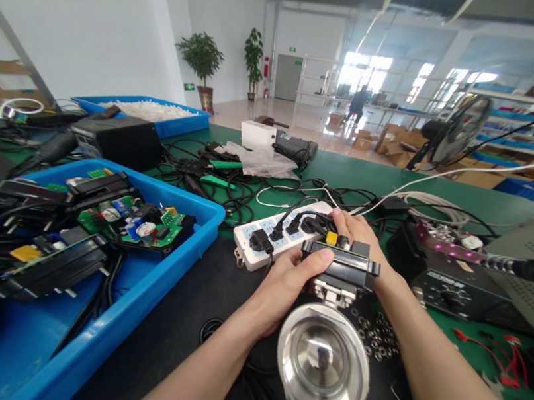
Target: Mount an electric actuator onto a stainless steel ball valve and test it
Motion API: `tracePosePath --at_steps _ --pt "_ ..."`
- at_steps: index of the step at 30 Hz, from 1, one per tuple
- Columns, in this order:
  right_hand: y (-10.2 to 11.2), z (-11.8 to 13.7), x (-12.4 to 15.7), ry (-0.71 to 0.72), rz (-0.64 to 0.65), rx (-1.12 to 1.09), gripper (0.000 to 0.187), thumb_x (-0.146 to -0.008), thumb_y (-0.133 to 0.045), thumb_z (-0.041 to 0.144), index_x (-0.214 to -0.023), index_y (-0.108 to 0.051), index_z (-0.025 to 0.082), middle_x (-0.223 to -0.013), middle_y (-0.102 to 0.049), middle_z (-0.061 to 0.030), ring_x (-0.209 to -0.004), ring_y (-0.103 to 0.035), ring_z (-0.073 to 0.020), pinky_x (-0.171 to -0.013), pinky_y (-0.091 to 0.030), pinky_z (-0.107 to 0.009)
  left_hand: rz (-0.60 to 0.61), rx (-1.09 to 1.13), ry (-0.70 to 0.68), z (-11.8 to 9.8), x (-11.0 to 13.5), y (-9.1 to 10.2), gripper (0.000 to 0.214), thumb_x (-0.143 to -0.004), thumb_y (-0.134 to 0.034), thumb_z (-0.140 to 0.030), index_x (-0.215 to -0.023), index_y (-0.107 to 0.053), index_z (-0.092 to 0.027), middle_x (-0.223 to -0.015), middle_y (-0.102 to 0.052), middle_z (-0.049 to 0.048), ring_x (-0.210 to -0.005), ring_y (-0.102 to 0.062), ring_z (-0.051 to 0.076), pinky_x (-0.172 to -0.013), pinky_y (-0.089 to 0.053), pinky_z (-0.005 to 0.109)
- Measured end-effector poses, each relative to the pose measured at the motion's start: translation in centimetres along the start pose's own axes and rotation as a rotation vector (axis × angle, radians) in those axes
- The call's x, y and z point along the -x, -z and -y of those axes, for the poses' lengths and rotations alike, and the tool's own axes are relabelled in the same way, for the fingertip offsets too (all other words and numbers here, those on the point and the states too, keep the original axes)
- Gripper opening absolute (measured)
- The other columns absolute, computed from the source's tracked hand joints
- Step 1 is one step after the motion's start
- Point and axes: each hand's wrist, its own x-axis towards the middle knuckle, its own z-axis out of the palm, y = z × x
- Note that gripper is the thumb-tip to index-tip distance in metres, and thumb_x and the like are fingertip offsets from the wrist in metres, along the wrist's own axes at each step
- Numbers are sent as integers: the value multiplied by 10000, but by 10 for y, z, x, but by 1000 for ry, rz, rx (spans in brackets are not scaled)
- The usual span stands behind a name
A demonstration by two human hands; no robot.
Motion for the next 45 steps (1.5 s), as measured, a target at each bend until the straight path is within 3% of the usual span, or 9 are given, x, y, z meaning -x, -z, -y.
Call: tracePosePath --at_steps 22,45 --pt "0 -1 1 5 -19 -14 517 -1139 -214 469 -1173 -673 235 -1160 -748 -130 -1150 -640 -310 -992 -490 -409 0 16 -2 0 0 0 542 -841 -828 -560 -1157 -769 -123 -1056 -803 116 -959 -735 242 -870 -544 319" --pt "-5 -7 -3 -17 -25 -42 568 -1133 -177 520 -1090 -675 252 -1097 -756 -113 -1128 -660 -298 -990 -499 -411 3 13 -11 0 0 0 536 -852 -821 -547 -1169 -758 -119 -1055 -802 124 -954 -741 249 -874 -541 325"
